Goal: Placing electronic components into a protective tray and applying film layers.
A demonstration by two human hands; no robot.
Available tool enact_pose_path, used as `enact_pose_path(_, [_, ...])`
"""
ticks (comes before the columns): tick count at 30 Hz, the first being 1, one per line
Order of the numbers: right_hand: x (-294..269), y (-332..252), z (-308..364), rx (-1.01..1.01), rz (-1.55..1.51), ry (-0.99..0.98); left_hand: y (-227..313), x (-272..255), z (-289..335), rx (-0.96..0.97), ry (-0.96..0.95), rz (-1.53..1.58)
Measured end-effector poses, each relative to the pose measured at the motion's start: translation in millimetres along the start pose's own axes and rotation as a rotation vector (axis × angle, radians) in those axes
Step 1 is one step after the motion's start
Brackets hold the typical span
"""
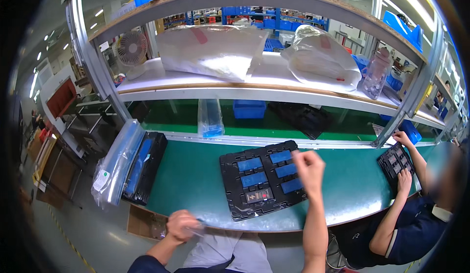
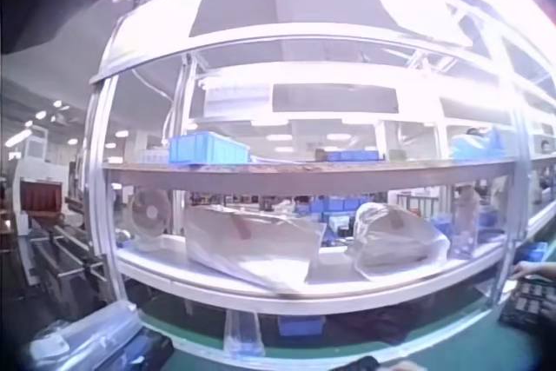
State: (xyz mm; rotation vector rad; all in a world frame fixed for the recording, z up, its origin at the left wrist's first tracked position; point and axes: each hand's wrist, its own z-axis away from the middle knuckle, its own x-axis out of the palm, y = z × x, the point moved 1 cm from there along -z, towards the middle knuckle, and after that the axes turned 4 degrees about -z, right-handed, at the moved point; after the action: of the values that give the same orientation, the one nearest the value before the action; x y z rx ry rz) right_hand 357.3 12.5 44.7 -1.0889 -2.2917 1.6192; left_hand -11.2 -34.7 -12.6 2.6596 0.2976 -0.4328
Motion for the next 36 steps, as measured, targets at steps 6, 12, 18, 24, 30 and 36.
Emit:
enact_pose_path(6, [-28, 80, -21, 0.170, 0.943, -0.145, -35, -65, 107, -0.978, 0.543, -0.040])
enact_pose_path(12, [-30, 83, -18, 0.160, 0.817, -0.117, -83, -113, 306, -1.810, 1.108, 0.253])
enact_pose_path(18, [-29, 90, -18, 0.239, 0.709, -0.297, -118, -134, 400, -2.026, 1.411, 0.394])
enact_pose_path(24, [-20, 70, -7, 0.383, 0.535, -0.419, -181, -164, 383, -1.945, 1.275, 0.324])
enact_pose_path(30, [-17, 76, -6, 0.367, 0.526, -0.410, -202, -184, 354, -1.812, 1.026, 0.198])
enact_pose_path(36, [-8, 70, -9, 0.342, 0.540, -0.417, -193, -203, 364, -2.100, 0.655, -0.254])
